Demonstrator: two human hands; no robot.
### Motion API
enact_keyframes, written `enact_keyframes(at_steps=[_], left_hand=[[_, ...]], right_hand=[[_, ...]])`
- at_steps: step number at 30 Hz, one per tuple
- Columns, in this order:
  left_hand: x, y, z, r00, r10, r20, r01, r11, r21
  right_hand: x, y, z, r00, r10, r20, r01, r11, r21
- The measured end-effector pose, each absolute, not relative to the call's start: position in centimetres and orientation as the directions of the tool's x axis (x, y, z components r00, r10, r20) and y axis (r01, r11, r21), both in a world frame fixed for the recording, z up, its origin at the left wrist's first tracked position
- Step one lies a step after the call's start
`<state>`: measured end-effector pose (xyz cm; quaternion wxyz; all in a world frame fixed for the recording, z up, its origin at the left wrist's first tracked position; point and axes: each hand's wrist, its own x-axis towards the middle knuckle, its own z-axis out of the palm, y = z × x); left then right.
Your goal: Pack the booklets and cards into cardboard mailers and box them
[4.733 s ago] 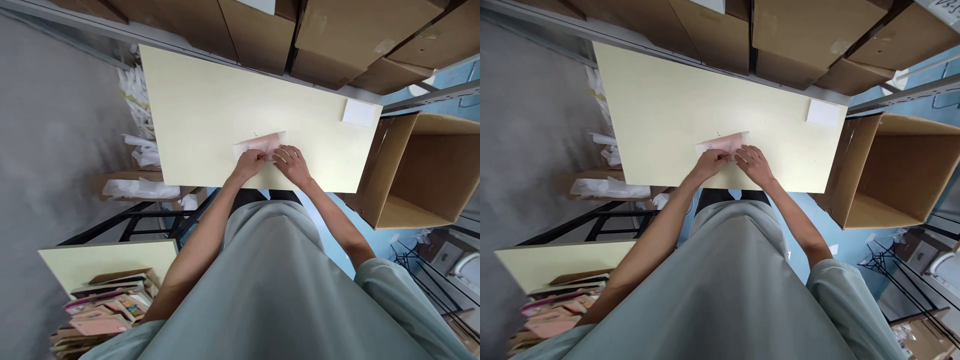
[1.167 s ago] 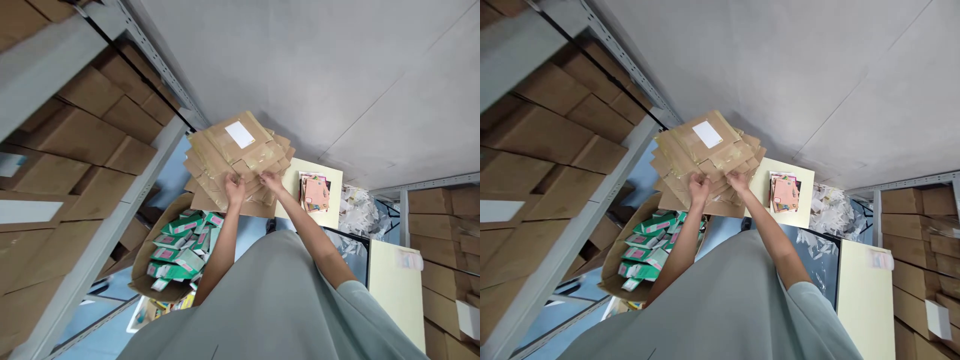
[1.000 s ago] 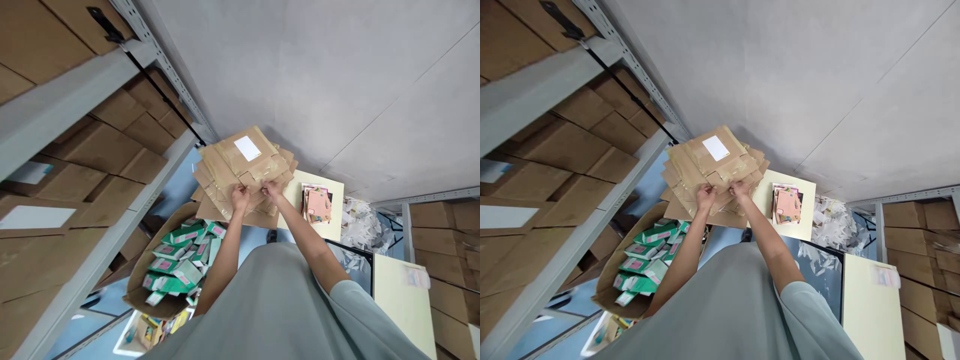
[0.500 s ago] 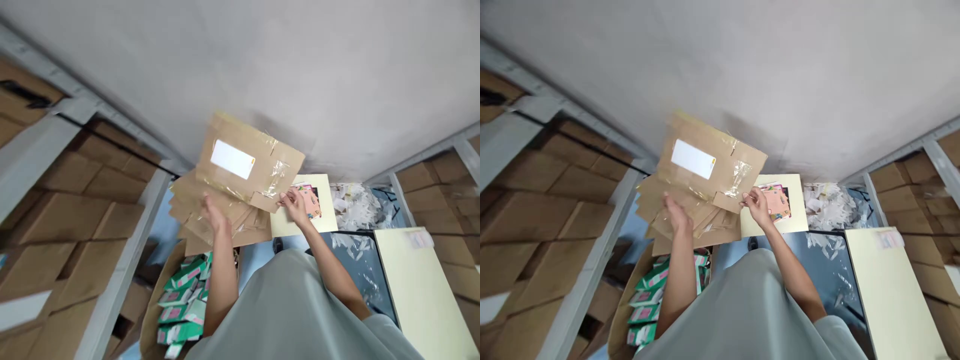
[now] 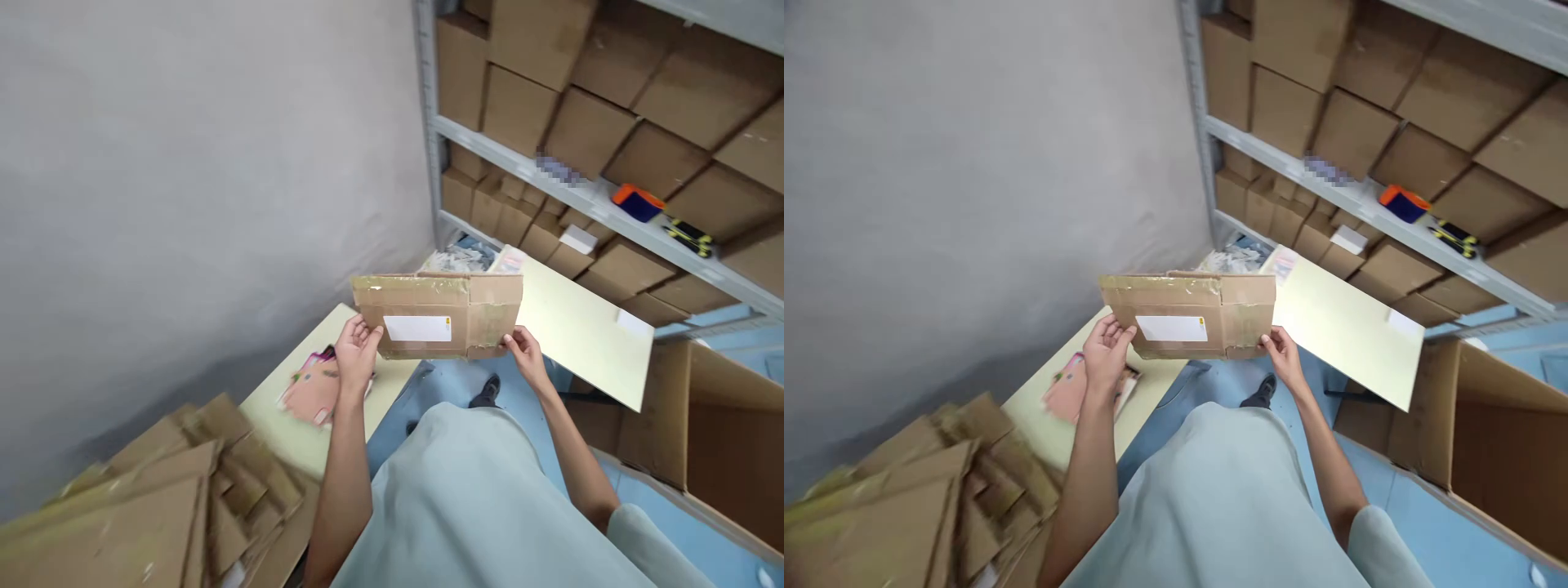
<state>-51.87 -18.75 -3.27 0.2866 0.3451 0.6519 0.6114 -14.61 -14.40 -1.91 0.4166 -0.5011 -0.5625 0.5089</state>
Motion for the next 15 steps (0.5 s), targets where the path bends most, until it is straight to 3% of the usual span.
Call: enact_keyframes(at_steps=[4,8,15], left_hand=[[-40.0,-8.4,-5.2,-0.436,0.900,0.023,0.110,0.028,0.993],[-28.9,-0.9,-7.0,-0.237,0.971,-0.014,0.134,0.047,0.990],[-17.1,6.8,-9.8,-0.037,0.995,-0.091,0.199,0.096,0.975]], right_hand=[[-3.5,-11.5,-3.2,0.079,0.997,0.018,0.303,-0.007,-0.953],[6.6,-9.2,-4.3,0.250,0.968,0.022,0.457,-0.098,-0.884],[14.1,-6.1,-8.1,0.420,0.906,-0.059,0.390,-0.239,-0.889]])
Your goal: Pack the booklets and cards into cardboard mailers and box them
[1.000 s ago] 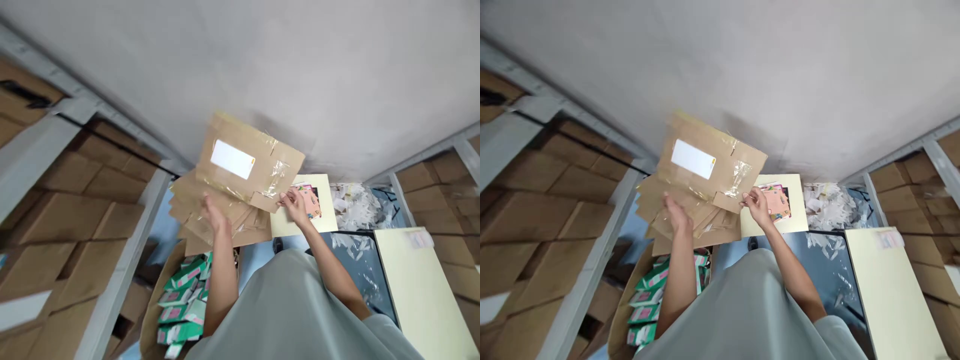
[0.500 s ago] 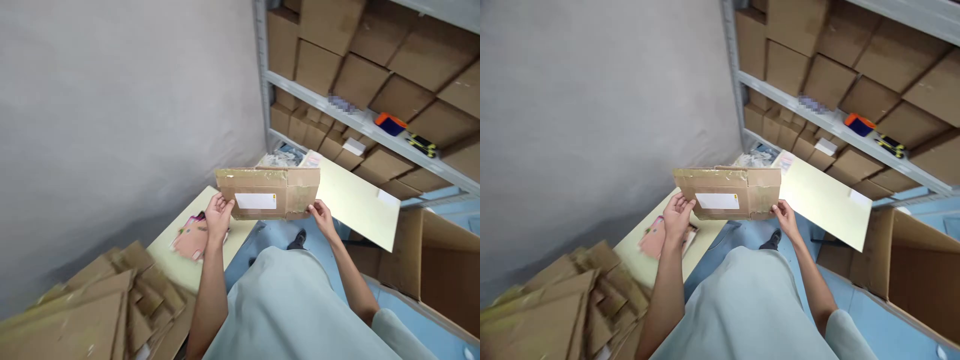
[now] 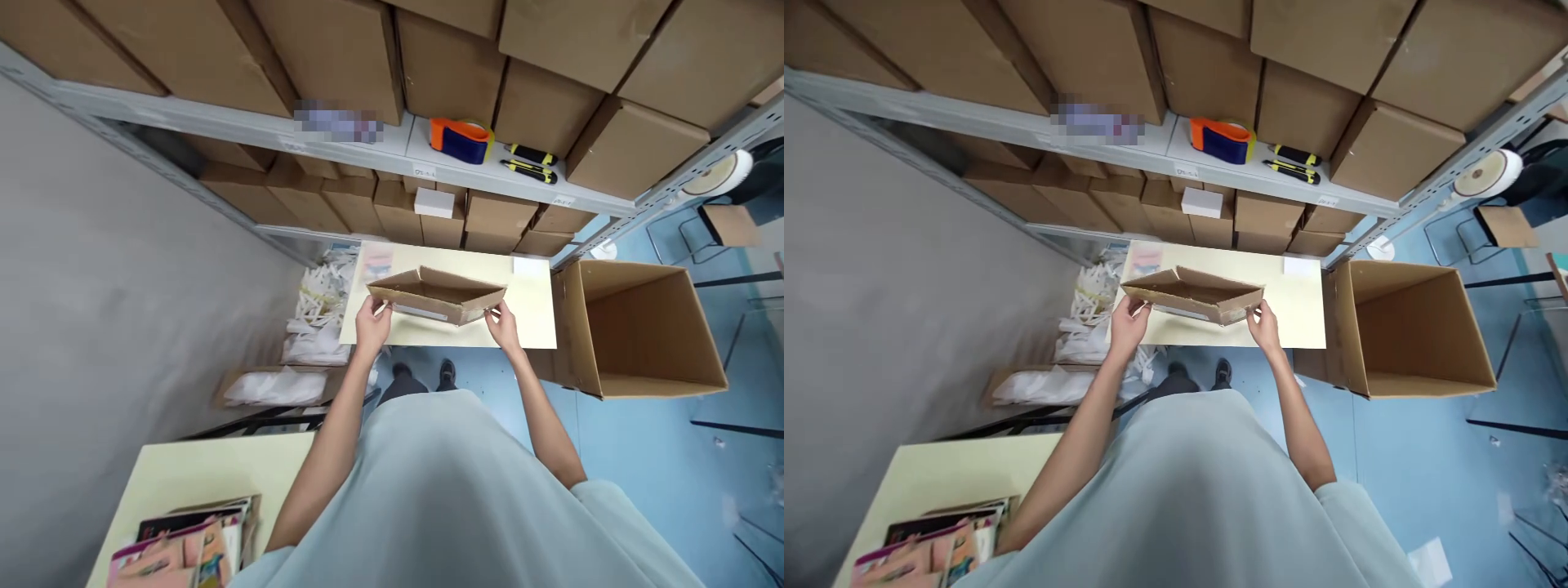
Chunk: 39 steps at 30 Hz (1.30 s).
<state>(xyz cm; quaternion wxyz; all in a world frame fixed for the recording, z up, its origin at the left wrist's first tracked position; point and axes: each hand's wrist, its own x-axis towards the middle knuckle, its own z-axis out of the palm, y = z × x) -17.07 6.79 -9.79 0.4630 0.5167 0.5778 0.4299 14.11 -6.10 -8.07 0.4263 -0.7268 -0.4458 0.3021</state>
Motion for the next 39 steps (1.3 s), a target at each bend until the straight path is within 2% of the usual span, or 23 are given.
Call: enact_keyframes(at_steps=[8,14,17,21,26,33,36,39], left_hand=[[-14.3,11.3,-11.5,0.147,0.966,-0.212,0.253,0.170,0.952],[-16.0,12.2,-10.0,0.269,0.927,-0.260,0.139,0.230,0.963],[-16.3,13.3,-8.2,0.304,0.939,-0.162,0.279,0.075,0.957],[-15.3,14.8,-6.4,0.401,0.915,-0.056,0.508,-0.171,0.844],[-14.5,15.3,-5.9,0.411,0.910,-0.044,0.566,-0.217,0.796],[-13.0,14.0,-5.4,0.302,0.953,-0.023,0.616,-0.177,0.768],[-11.6,13.2,-5.6,0.283,0.958,-0.041,0.638,-0.156,0.754],[-10.6,12.5,-6.2,0.345,0.938,-0.045,0.598,-0.183,0.780]], right_hand=[[14.0,-2.2,-10.7,0.550,0.822,-0.150,0.290,-0.356,-0.888],[12.5,-2.0,-8.2,0.598,0.766,-0.235,0.221,-0.440,-0.870],[11.0,-1.9,-6.1,0.682,0.694,-0.231,0.245,-0.515,-0.822],[9.2,-0.5,-4.5,0.755,0.623,-0.204,0.339,-0.637,-0.692],[8.5,1.0,-4.2,0.753,0.637,-0.166,0.449,-0.682,-0.577],[10.0,1.2,-3.1,0.645,0.757,-0.100,0.626,-0.599,-0.499],[11.2,1.3,-3.4,0.538,0.837,-0.105,0.678,-0.503,-0.536],[12.7,1.3,-4.1,0.355,0.929,-0.102,0.725,-0.342,-0.598]])
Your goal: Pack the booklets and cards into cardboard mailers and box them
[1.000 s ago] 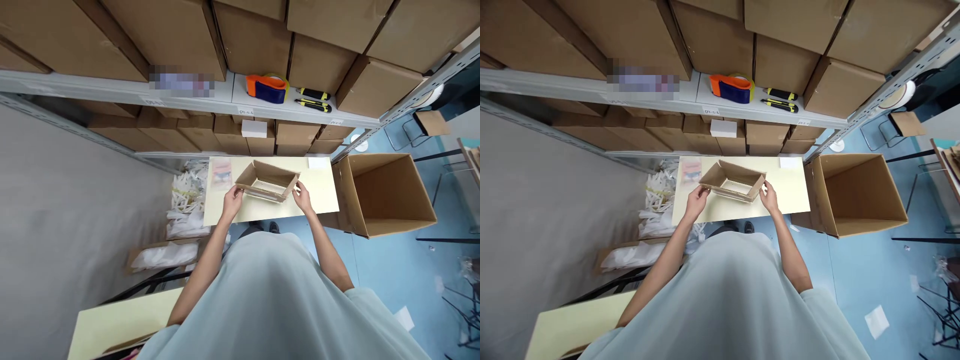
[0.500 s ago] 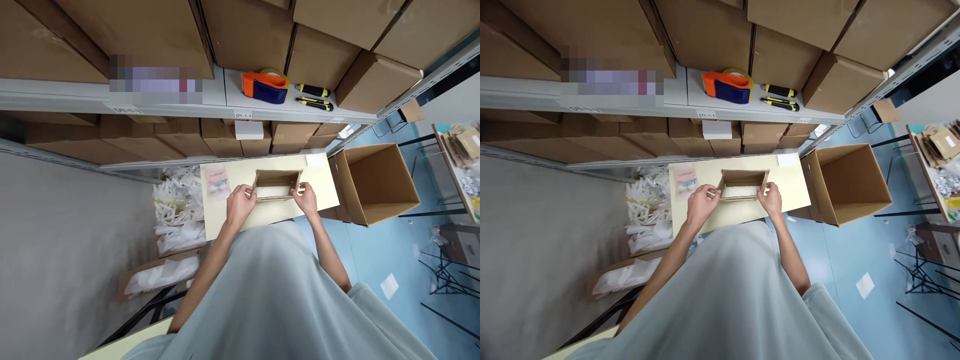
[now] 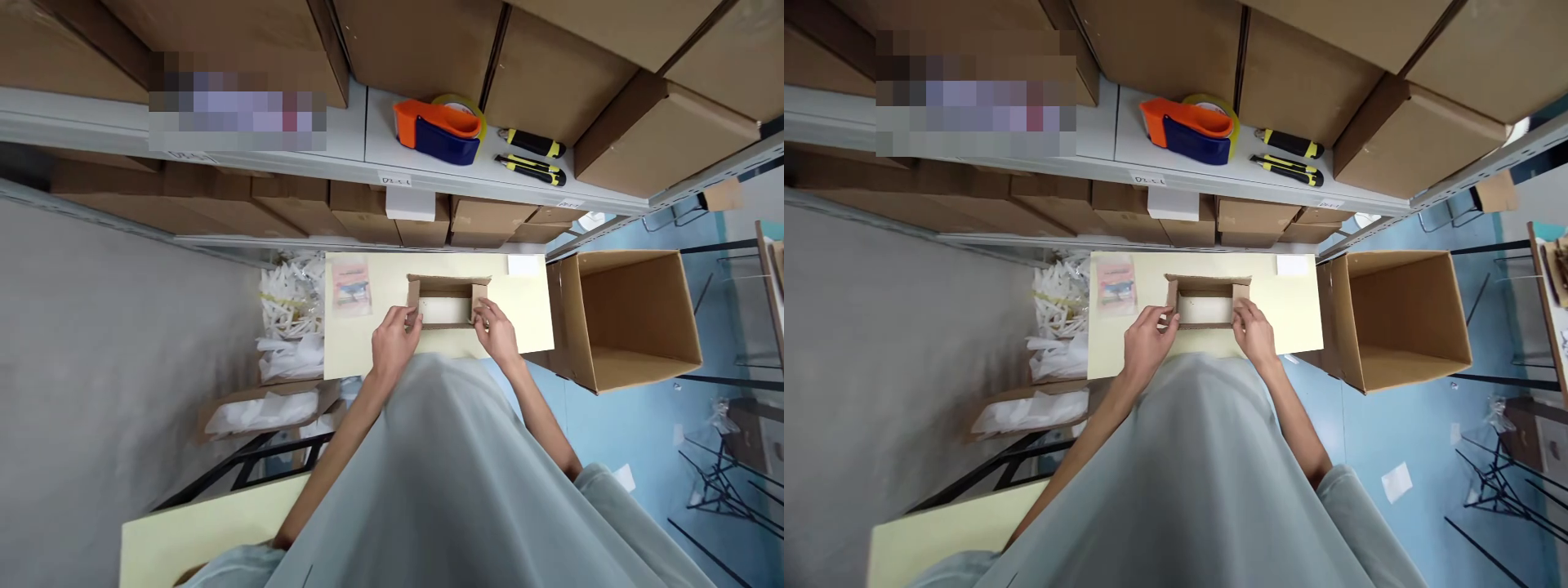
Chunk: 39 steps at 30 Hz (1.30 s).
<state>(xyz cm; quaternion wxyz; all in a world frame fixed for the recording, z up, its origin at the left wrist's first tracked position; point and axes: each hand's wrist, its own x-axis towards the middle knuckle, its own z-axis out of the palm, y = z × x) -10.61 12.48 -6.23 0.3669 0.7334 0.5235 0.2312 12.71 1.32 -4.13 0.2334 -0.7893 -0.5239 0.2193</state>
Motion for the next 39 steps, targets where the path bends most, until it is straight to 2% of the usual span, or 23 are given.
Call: enact_keyframes(at_steps=[4,6,9,12,17,24,28,34,36,39], left_hand=[[-10.3,11.4,-7.2,0.476,0.879,-0.035,0.535,-0.257,0.805],[-10.3,11.2,-7.6,0.513,0.857,-0.056,0.556,-0.282,0.782],[-9.8,11.8,-7.6,0.437,0.897,-0.067,0.666,-0.272,0.695],[-9.0,14.1,-7.2,0.360,0.932,0.034,0.732,-0.306,0.608],[-8.0,17.7,-6.7,0.582,0.804,0.121,0.630,-0.540,0.558],[-8.8,17.0,-8.1,0.536,0.831,0.145,0.640,-0.513,0.572],[-8.3,16.2,-10.1,0.461,0.881,0.103,0.670,-0.422,0.611],[-5.7,16.2,-13.5,0.272,0.961,-0.048,0.557,-0.117,0.822],[-5.1,16.2,-14.4,0.224,0.971,-0.081,0.484,-0.039,0.874],[-4.8,15.9,-15.5,0.255,0.957,-0.141,0.400,0.029,0.916]], right_hand=[[14.8,1.0,-5.5,0.075,0.995,-0.058,0.800,-0.095,-0.593],[15.8,0.9,-6.4,0.009,0.999,-0.039,0.810,-0.031,-0.586],[16.9,1.1,-7.6,0.030,0.999,-0.017,0.799,-0.034,-0.600],[17.2,1.8,-8.6,0.111,0.994,0.011,0.804,-0.084,-0.588],[16.9,2.6,-9.3,0.300,0.949,0.093,0.823,-0.209,-0.528],[17.2,2.3,-9.5,0.229,0.973,0.040,0.842,-0.177,-0.510],[17.0,2.4,-10.0,0.251,0.968,-0.004,0.794,-0.208,-0.572],[17.0,4.7,-11.3,0.353,0.925,-0.141,0.551,-0.327,-0.768],[17.6,5.9,-11.9,0.358,0.921,-0.155,0.519,-0.334,-0.787],[18.5,7.6,-13.1,0.367,0.904,-0.221,0.513,-0.395,-0.762]])
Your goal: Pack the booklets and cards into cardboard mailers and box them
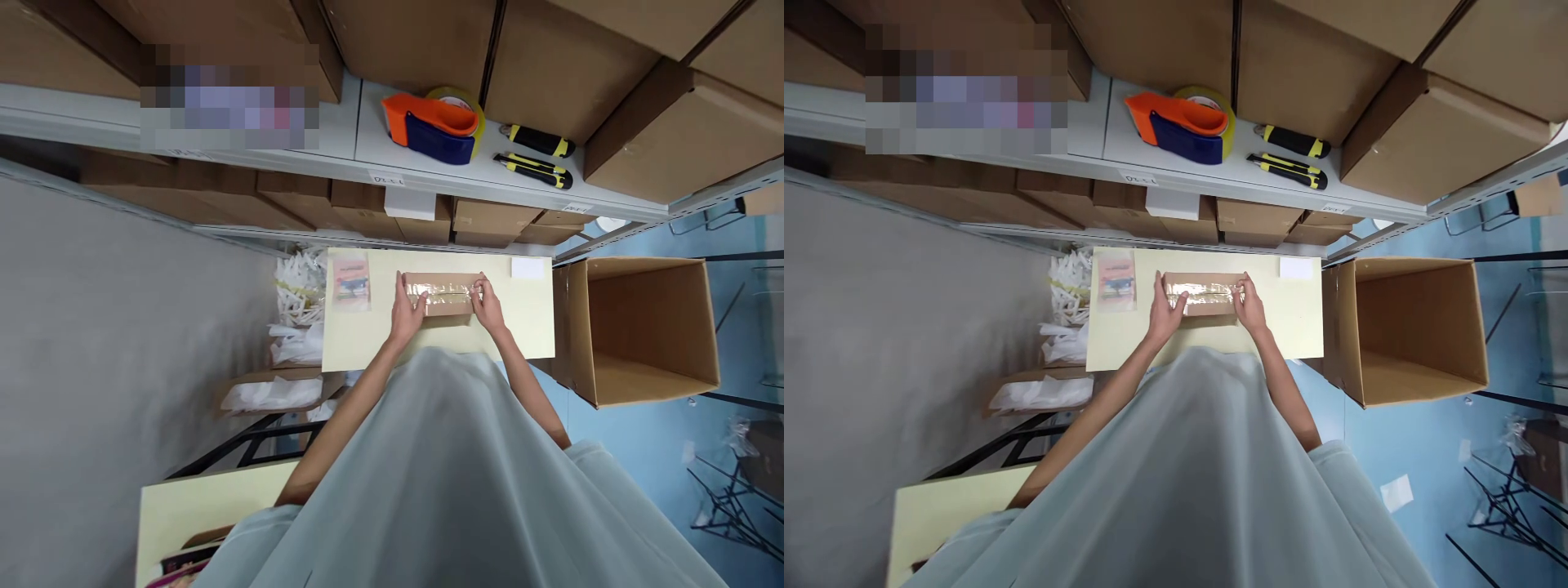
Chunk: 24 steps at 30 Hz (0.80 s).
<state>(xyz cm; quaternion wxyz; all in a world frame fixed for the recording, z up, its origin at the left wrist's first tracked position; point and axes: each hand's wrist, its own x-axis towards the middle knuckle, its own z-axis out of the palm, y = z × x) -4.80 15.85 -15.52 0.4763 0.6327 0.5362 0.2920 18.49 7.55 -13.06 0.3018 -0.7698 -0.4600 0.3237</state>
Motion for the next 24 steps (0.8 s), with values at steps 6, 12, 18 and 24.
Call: enact_keyframes(at_steps=[6,12,18,24], left_hand=[[-5.2,15.1,-16.9,0.293,0.935,-0.198,0.355,0.085,0.931],[-6.4,14.2,-18.3,0.338,0.845,-0.415,0.453,0.240,0.859],[-6.6,13.7,-19.6,0.346,0.828,-0.441,0.507,0.231,0.831],[-6.4,14.1,-19.6,0.320,0.860,-0.398,0.534,0.184,0.825]], right_hand=[[17.9,7.5,-14.5,0.448,0.825,-0.345,0.520,-0.554,-0.650],[16.7,4.0,-13.5,0.476,0.818,-0.323,0.558,-0.565,-0.608],[15.9,3.2,-14.3,0.493,0.805,-0.329,0.612,-0.590,-0.527],[15.8,4.3,-14.8,0.462,0.830,-0.313,0.659,-0.557,-0.506]])
